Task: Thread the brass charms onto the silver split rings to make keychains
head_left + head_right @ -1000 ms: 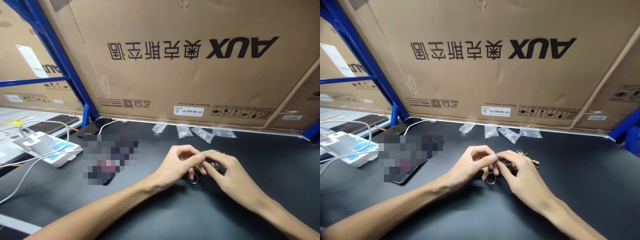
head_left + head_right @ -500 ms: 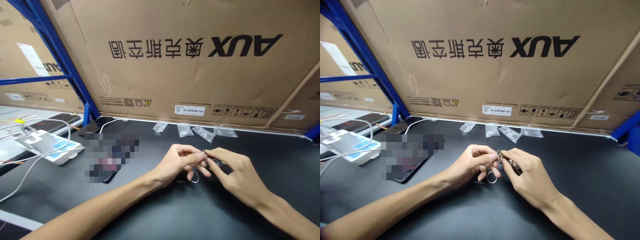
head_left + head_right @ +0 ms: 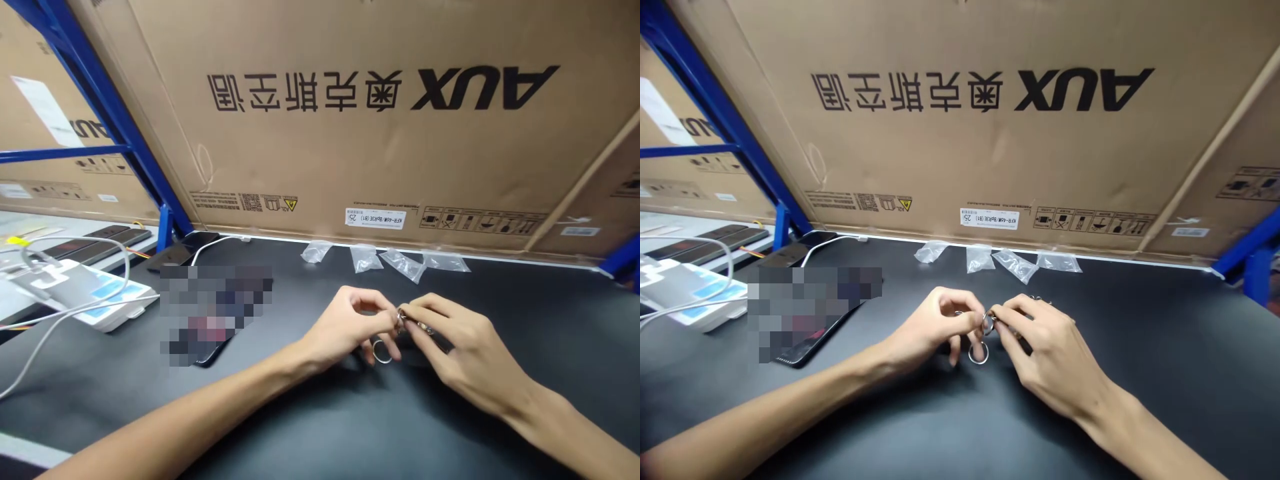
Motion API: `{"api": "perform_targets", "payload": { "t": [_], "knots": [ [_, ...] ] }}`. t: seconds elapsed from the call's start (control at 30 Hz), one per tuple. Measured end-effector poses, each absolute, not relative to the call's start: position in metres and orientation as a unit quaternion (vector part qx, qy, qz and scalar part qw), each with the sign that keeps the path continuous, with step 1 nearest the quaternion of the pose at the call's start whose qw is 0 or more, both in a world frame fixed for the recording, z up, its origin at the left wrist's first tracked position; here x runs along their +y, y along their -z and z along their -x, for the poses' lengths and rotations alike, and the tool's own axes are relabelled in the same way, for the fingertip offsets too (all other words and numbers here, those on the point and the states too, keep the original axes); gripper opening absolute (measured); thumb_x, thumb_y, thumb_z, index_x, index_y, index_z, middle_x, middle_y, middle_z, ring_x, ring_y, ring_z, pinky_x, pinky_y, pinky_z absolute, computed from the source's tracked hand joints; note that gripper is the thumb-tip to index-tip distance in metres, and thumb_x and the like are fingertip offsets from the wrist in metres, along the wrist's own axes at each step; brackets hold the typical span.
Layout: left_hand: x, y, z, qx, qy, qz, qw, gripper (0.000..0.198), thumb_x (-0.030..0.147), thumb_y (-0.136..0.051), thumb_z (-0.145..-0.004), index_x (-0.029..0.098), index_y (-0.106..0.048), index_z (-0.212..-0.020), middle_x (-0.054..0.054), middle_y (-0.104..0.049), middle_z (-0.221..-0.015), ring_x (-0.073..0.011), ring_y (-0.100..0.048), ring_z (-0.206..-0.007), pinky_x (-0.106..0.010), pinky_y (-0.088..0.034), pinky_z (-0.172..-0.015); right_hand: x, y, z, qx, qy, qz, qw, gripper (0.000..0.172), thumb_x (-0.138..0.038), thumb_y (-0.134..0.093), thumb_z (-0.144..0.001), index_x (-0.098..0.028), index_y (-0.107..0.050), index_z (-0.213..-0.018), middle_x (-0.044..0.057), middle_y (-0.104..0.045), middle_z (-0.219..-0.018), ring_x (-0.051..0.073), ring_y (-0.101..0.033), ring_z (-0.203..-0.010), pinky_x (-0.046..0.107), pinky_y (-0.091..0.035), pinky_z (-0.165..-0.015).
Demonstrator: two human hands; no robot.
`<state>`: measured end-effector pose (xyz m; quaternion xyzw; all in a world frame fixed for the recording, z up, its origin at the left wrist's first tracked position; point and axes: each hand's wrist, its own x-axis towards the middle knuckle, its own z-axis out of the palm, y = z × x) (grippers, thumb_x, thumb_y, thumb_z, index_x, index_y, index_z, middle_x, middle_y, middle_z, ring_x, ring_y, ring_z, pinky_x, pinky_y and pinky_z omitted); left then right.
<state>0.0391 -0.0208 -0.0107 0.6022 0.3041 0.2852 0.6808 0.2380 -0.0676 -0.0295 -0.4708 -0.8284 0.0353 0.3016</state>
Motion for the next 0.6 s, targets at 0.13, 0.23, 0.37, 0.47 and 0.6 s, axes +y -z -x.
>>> {"api": "perform_targets", "payload": {
  "t": [0.13,0.23,0.37,0.47,0.6],
  "knots": [
    [-0.019,0.010,-0.039,0.329,-0.292,-0.612,0.657,0.022,0.034,-0.069,-0.077,0.013,-0.062,-0.077,-0.002,-0.061,-0.063,-0.0120,-0.062,-0.052,-0.014,-0.035,-0.035,-0.068,0.026,-0.232,-0.807,-0.101,0.496,0.303,0.023,-0.029,-0.044,-0.099,-0.024,-0.066,-0.105,0.005,-0.067,-0.099,0.020,-0.062,-0.083,0.035,-0.046,-0.078],
    [-0.022,0.012,-0.039,0.330,-0.342,-0.644,0.600,0.019,0.032,-0.065,-0.081,0.013,-0.062,-0.079,0.000,-0.061,-0.059,-0.0092,-0.056,-0.049,-0.016,-0.035,-0.040,-0.069,0.022,-0.224,-0.767,-0.200,0.524,0.312,0.024,-0.035,-0.047,-0.098,-0.023,-0.065,-0.089,0.002,-0.067,-0.089,0.019,-0.062,-0.077,0.033,-0.046,-0.074],
    [-0.024,0.019,-0.039,0.331,-0.391,-0.765,0.389,0.010,0.023,-0.060,-0.084,0.015,-0.066,-0.081,0.000,-0.063,-0.067,-0.0075,-0.051,-0.053,-0.019,-0.040,-0.051,-0.069,0.021,-0.219,-0.700,-0.373,0.500,0.347,0.027,-0.038,-0.048,-0.097,-0.021,-0.061,-0.080,-0.001,-0.065,-0.076,0.017,-0.062,-0.073,0.028,-0.048,-0.071],
    [-0.021,0.024,-0.037,0.287,-0.379,-0.855,0.209,0.013,0.019,-0.057,-0.085,0.017,-0.070,-0.084,-0.003,-0.069,-0.078,-0.0091,-0.053,-0.058,-0.021,-0.041,-0.055,-0.067,0.022,-0.223,-0.665,-0.462,0.471,0.349,0.029,-0.036,-0.047,-0.097,-0.019,-0.061,-0.079,-0.001,-0.063,-0.072,0.015,-0.061,-0.070,0.026,-0.048,-0.069],
    [-0.014,0.030,-0.035,0.252,-0.349,-0.896,0.113,0.018,0.021,-0.054,-0.090,0.021,-0.072,-0.093,-0.004,-0.073,-0.086,-0.0096,-0.058,-0.061,-0.021,-0.044,-0.058,-0.066,0.019,-0.227,-0.618,-0.543,0.444,0.356,0.031,-0.036,-0.048,-0.096,-0.018,-0.059,-0.074,-0.001,-0.058,-0.071,0.014,-0.061,-0.068,0.025,-0.047,-0.065]
  ]
}}
